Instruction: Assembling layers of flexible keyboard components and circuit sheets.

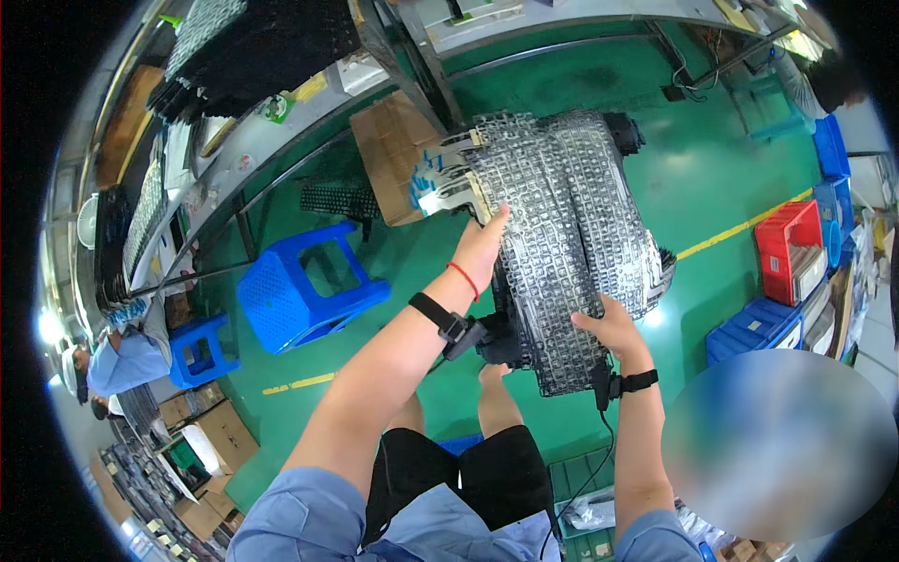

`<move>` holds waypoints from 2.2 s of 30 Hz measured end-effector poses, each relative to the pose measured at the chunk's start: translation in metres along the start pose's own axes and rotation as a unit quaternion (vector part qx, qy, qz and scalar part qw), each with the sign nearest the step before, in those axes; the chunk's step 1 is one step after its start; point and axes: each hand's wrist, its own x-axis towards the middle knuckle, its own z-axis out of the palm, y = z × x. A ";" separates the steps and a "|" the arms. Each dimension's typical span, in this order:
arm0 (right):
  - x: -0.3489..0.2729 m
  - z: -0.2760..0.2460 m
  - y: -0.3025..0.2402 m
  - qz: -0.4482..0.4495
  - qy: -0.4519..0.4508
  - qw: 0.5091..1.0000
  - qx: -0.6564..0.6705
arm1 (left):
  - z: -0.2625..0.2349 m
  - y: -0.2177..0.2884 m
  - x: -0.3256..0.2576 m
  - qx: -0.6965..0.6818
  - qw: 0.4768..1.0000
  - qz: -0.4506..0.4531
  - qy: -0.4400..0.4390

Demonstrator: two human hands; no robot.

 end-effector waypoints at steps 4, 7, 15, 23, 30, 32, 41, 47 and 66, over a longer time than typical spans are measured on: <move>0.000 0.012 0.001 -0.021 0.078 0.988 -0.130 | 0.002 0.004 -0.004 0.194 0.973 0.023 0.123; -0.009 0.023 0.006 0.000 0.084 0.985 -0.150 | 0.002 0.020 -0.023 0.256 0.950 0.005 0.180; -0.054 0.082 0.085 0.067 0.376 0.891 0.247 | -0.034 0.114 0.047 0.367 0.789 0.466 0.162; -0.027 0.118 0.059 0.042 0.076 0.741 0.666 | -0.008 0.152 0.143 0.603 0.782 0.119 -0.103; -0.051 0.117 0.042 0.216 0.339 0.774 0.489 | -0.065 0.127 0.089 0.450 0.722 0.491 0.187; -0.069 0.132 0.038 0.116 0.405 0.817 0.394 | -0.108 0.103 0.049 0.365 0.747 0.508 0.228; -0.070 0.340 -0.107 -0.179 0.171 0.940 0.236 | -0.418 -0.062 -0.030 0.534 0.753 0.211 0.322; 0.078 0.481 -0.154 -0.178 0.046 0.982 0.052 | -0.474 -0.061 -0.031 0.465 0.810 0.221 0.281; 0.539 0.663 -0.114 -0.175 -0.038 0.699 -0.693 | -0.608 -0.044 -0.067 0.364 0.808 0.132 0.444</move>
